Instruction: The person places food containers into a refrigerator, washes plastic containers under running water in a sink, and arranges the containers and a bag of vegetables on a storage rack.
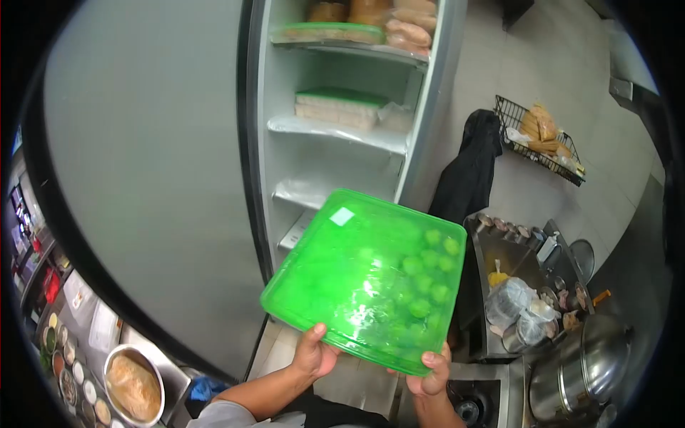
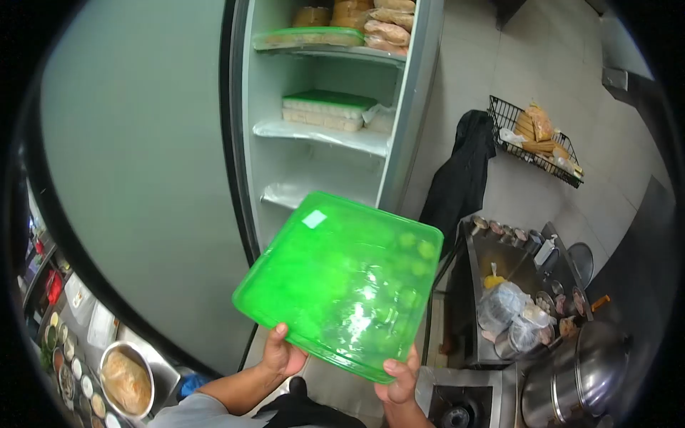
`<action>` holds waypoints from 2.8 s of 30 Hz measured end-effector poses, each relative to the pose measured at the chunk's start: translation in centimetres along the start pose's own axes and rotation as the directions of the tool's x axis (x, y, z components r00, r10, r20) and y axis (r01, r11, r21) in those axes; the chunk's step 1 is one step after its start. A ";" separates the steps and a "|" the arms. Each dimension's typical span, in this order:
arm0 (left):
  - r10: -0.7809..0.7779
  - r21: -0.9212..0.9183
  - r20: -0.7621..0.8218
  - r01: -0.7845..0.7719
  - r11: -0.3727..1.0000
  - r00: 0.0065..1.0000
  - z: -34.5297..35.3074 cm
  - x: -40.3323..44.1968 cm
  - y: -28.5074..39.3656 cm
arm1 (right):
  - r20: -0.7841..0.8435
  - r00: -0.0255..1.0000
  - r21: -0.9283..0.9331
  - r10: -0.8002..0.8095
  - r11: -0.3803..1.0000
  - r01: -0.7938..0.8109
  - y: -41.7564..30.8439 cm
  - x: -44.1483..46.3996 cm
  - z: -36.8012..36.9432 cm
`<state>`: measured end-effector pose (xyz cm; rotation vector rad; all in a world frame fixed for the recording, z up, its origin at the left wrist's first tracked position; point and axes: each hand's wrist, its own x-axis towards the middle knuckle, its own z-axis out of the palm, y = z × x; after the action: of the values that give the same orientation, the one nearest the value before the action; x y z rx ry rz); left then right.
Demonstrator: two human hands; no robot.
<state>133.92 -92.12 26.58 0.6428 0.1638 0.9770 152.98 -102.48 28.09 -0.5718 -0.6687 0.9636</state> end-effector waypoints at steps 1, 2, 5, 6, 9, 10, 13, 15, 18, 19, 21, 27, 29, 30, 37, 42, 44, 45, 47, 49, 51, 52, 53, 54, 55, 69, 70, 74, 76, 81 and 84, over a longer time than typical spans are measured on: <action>0.111 0.005 -0.019 -0.111 0.994 0.994 -0.5 1.6 1.8 | 0.065 0.998 -0.017 0.024 1.000 -0.023 0.7 2.3 2.0; 0.223 0.012 -0.036 -0.223 0.975 0.974 -0.9 3.3 3.7 | 0.132 0.990 -0.034 0.049 0.998 -0.045 1.1 4.5 4.1; 0.401 0.040 -0.019 -0.400 0.915 0.916 0.3 9.3 10.3 | 0.185 0.981 -0.090 -0.052 0.994 0.069 2.2 12.3 8.6; 0.427 0.031 -0.016 -0.426 0.904 0.904 0.9 11.5 12.6 | 0.185 0.980 -0.143 -0.071 0.985 0.098 2.2 15.2 10.4; 0.375 0.114 0.087 -0.383 0.917 0.923 1.1 19.8 19.0 | 0.245 0.963 -0.196 -0.113 0.967 0.163 1.2 23.0 16.5; 0.381 0.117 0.102 -0.391 0.913 0.919 1.9 22.6 20.8 | 0.270 0.946 -0.241 -0.178 0.939 0.245 1.5 25.9 17.4; 0.329 0.117 0.134 -0.345 0.931 0.935 2.5 30.3 24.8 | 0.260 0.925 -0.340 -0.278 0.870 0.357 2.8 33.2 19.5; 0.297 0.121 0.128 -0.312 0.942 0.946 1.9 35.4 26.5 | 0.236 0.895 -0.461 -0.379 0.767 0.446 3.1 37.2 20.4; 0.236 0.137 0.176 -0.261 0.956 0.956 1.5 41.6 28.2 | 0.195 0.941 -0.691 -0.276 0.642 0.332 2.1 41.8 21.9; 0.206 0.159 0.221 -0.243 0.957 0.953 1.6 42.6 28.9 | 0.154 0.940 -0.757 -0.306 0.574 0.311 2.0 43.3 22.4; 0.159 0.191 0.168 -0.191 0.963 0.973 1.8 43.7 29.9 | 0.069 0.913 -0.866 -0.402 0.430 0.254 2.7 45.8 23.6; 0.392 0.603 0.377 -0.544 0.583 0.839 -2.5 26.9 28.4 | 0.141 0.865 -0.988 -0.481 -0.124 0.092 3.0 53.7 24.0; 0.540 0.668 0.356 -0.612 0.423 0.763 -5.4 18.1 28.5 | 0.203 0.873 -0.976 -0.443 -0.161 0.145 3.0 58.1 21.9; 0.619 0.672 0.351 -0.649 0.356 0.703 -7.0 14.9 28.8 | 0.161 0.861 -0.979 -0.483 -0.192 0.075 3.1 59.9 21.1; 0.867 0.923 0.190 -0.218 -0.318 -0.460 -10.4 -1.2 39.3 | 0.136 0.874 -0.967 -0.466 -0.256 0.014 3.8 67.6 19.5; 0.888 0.949 0.255 0.277 -0.154 -0.381 -17.6 -11.3 50.8 | 0.397 0.852 -0.907 -0.341 -0.285 0.309 4.8 79.5 14.5; 0.986 0.997 -0.060 -0.061 0.051 -0.156 -16.5 -12.2 52.8 | 0.090 0.972 -0.884 -0.218 -0.468 -0.023 3.2 72.7 19.7; 0.982 0.998 -0.062 -0.027 0.058 -0.177 -17.0 -12.8 53.5 | 0.115 0.968 -0.858 -0.222 -0.513 -0.016 3.8 69.9 20.6; 0.983 0.980 -0.181 -0.097 0.176 -0.038 -17.2 -12.4 53.9 | 0.365 0.881 -0.929 -0.299 -0.183 0.323 7.0 65.9 20.3; 0.977 0.974 -0.212 -0.082 0.209 -0.033 -15.5 -11.8 52.7 | 0.583 0.701 -0.695 -0.411 0.195 0.692 9.4 56.9 20.2; 0.986 0.985 -0.166 -0.053 0.166 -0.004 -14.1 -12.1 51.4 | 0.693 0.686 -0.597 -0.222 0.358 0.718 13.5 41.9 19.6; 0.991 0.990 -0.136 -0.037 0.135 -0.010 -13.4 -12.6 50.4 | 0.754 0.642 -0.550 -0.141 0.399 0.734 14.7 34.8 19.4; 0.991 0.991 -0.130 0.020 0.130 0.016 -13.8 -14.0 50.1 | 0.874 0.484 -0.459 -0.034 0.268 0.847 16.1 30.9 17.2; 0.988 0.983 -0.123 0.127 0.134 -0.093 -12.5 -14.6 48.4 | 0.869 0.486 -0.477 0.095 0.423 0.770 18.9 27.7 14.2; 0.984 0.972 -0.180 0.149 0.179 -0.007 -11.5 -16.0 46.9 | 0.866 0.469 -0.497 0.175 0.415 0.762 20.1 24.0 12.9; 0.654 0.880 -0.201 -0.160 0.448 0.729 -4.3 -15.1 17.0 | 0.507 0.297 -0.848 0.810 0.407 0.338 20.7 6.0 -4.8; 0.613 0.878 -0.210 -0.129 0.460 0.761 -4.9 -14.4 16.7 | 0.511 0.325 -0.850 0.796 0.412 0.328 20.3 6.2 -6.7; 0.598 0.826 -0.343 -0.070 0.559 0.724 -8.8 -11.6 18.3 | 0.345 0.664 -0.887 0.664 0.462 0.000 19.8 11.9 -14.2; 0.635 0.772 -0.471 -0.061 0.632 0.612 -11.8 -9.6 19.3 | 0.320 0.740 -0.939 0.591 0.301 0.166 19.1 15.4 -16.5; 0.632 0.728 -0.582 -0.019 0.686 0.511 -17.8 -7.2 23.0 | 0.289 0.872 -0.911 0.395 0.395 0.122 18.9 16.8 -16.1; 0.684 0.737 -0.604 -0.040 0.675 0.408 -22.2 -8.2 27.6 | 0.068 0.794 -0.997 0.604 0.075 0.028 26.1 18.1 -27.3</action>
<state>100.46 -78.34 23.36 0.7567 1.3871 1.7078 166.05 -78.60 -3.71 -1.8199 -1.7927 0.9435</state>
